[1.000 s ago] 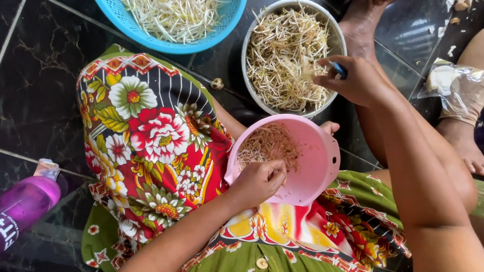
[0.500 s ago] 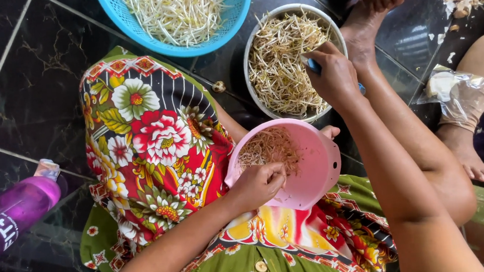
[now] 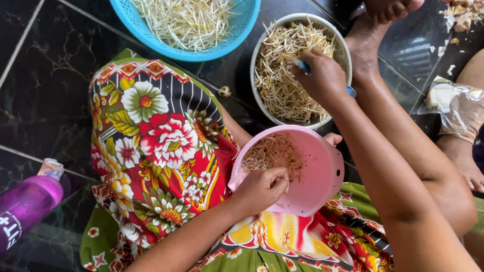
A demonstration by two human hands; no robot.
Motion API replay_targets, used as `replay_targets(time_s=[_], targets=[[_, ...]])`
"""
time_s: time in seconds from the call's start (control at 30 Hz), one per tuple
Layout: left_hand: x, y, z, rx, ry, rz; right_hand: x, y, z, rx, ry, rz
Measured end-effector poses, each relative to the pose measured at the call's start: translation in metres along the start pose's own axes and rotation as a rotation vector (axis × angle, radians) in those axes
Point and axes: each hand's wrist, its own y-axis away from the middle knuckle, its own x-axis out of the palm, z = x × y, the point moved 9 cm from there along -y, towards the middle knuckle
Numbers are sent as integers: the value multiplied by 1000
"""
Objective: A person sits on the floor and manually trims the root ends off bean sprouts, sorting them from one bowl to another.
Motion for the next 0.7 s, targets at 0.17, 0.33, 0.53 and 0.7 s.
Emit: replay_targets(time_s=[0.17, 0.33, 0.53, 0.7], targets=[[0, -1, 4, -1, 13, -5, -35, 13, -32, 103, -264, -54], [3, -2, -1, 2, -27, 19, -16, 18, -64, 165, -223, -35], [0, -2, 3, -7, -26, -16, -11, 36, -29, 151, -175, 81], [2, -2, 3, 18, -21, -17, -13, 49, -29, 96, -114, 119]])
